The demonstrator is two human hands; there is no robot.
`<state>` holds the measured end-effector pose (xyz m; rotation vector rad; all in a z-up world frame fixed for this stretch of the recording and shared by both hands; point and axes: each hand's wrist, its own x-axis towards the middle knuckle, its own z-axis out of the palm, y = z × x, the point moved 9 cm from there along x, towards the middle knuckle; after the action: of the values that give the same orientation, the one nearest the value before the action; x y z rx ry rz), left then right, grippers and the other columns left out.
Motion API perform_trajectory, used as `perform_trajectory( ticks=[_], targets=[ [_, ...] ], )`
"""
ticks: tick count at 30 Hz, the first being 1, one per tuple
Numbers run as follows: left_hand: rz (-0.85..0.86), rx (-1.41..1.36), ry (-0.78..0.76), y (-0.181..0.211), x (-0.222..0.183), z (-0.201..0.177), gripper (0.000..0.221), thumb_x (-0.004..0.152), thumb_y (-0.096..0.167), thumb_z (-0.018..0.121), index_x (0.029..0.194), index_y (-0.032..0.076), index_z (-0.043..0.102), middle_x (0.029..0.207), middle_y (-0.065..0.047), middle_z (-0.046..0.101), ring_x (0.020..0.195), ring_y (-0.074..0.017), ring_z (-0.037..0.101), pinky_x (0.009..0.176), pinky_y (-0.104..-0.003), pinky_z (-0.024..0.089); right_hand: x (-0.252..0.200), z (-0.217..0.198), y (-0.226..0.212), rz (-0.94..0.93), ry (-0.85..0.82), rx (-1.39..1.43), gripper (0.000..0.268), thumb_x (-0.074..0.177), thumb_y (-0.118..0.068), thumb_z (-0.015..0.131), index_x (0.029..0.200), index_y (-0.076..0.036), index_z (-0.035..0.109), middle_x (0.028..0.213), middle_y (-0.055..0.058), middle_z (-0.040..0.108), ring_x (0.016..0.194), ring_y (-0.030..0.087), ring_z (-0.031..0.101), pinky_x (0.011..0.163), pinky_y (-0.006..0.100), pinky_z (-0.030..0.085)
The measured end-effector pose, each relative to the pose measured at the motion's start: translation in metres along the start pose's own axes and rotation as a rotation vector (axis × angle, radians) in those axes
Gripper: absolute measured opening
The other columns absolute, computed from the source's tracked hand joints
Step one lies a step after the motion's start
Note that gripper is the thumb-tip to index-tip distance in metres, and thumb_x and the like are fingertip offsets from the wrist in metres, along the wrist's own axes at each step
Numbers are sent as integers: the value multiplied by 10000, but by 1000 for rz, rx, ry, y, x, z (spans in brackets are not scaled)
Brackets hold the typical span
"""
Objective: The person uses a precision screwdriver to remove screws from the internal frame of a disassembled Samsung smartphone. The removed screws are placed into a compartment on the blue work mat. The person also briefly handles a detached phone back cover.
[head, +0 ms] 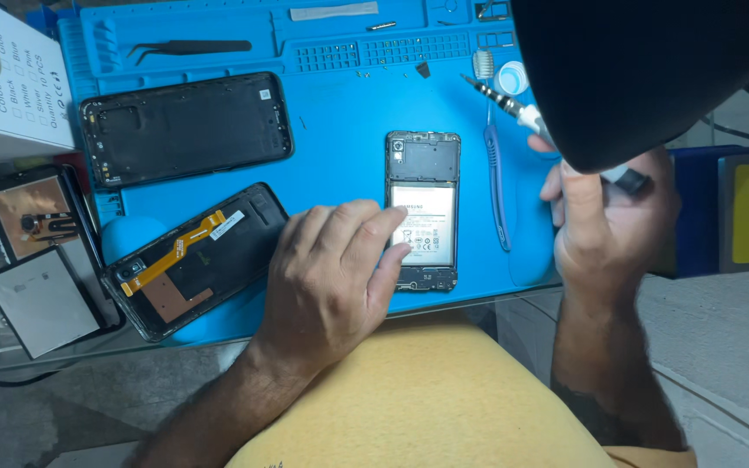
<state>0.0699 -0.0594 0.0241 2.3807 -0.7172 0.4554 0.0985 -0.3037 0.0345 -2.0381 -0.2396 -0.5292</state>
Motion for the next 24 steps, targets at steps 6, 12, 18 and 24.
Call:
perform_trajectory(
  ticks=[6,12,18,24],
  targets=[
    [119,-84,13,9,3,-10,237,1095,204,809,1281,60,785,1179,-119,730,931,-291,635,841,-448,533,39,27,-1,45,-32,-137,253,1271,36,627,1506,127,644,1279,255,791,1151,289,798,801,313,618],
    [133,-130,7,7,-1,-11,254,1102,230,799,1299,71,781,1204,-120,737,960,-293,642,848,-449,514,37,39,10,94,-13,-109,202,1259,-13,592,1436,77,630,1375,221,736,1191,293,816,740,282,617],
    [139,-162,-7,7,0,-9,263,1099,218,804,1311,63,782,1217,-128,747,978,-297,665,846,-455,521,38,46,25,217,-78,-36,209,1243,-71,592,1434,1,641,1362,165,731,1233,242,803,759,233,580],
    [137,-174,-22,6,0,-7,269,1096,217,807,1314,63,779,1225,-123,740,989,-304,670,862,-467,531,39,51,26,257,-123,1,209,1245,-90,589,1445,-33,619,1376,140,717,1263,222,787,801,217,571]
  ],
)
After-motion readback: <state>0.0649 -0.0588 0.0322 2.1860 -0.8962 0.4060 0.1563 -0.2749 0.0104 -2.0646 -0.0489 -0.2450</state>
